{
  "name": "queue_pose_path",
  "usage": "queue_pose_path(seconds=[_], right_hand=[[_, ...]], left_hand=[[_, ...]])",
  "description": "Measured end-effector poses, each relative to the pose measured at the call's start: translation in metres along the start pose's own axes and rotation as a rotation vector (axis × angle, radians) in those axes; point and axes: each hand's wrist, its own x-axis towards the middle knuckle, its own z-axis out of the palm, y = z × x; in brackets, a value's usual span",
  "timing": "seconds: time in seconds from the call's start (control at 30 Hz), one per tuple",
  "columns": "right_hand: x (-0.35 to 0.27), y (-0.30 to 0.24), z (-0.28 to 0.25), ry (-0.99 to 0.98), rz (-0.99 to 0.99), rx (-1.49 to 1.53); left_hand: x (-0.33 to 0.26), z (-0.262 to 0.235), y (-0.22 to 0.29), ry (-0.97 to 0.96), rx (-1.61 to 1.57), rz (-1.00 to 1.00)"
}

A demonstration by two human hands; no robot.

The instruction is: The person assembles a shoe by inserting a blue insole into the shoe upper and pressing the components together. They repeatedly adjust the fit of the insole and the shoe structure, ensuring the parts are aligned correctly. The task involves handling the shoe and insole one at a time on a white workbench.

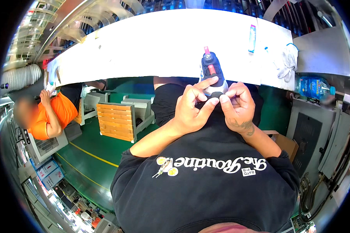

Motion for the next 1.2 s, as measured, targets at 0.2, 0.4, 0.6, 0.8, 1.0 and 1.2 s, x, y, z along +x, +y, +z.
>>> queue_pose_path(seconds=[0.2, 0.4, 0.6, 0.8, 1.0, 1.2], right_hand=[[0.021, -0.026, -0.020, -0.090, 0.092, -0.554], [0.035, -0.038, -0.027, -0.367, -0.239, -0.641], [0.039, -0.032, -0.023, -0.454, -0.251, -0.538], [0.037, -0.032, -0.016, -0.427, -0.264, -0.582], [0.035, -0.032, -0.020, -0.398, -0.248, -0.551], [0.040, -0.029, -0.029, -0.408, -0.193, -0.474]], left_hand=[[0.005, -0.007, 0.005, -0.096, -0.105, -0.135], [0.022, -0.014, 0.038, -0.180, 0.193, -0.037], [0.014, -0.016, 0.045, 0.032, 0.570, 0.078], [0.015, -0.021, 0.030, 0.028, 0.564, 0.128], [0.014, -0.027, 0.003, 0.003, 0.437, 0.203], [0.007, -0.027, 0.009, -0.003, 0.359, 0.175]])
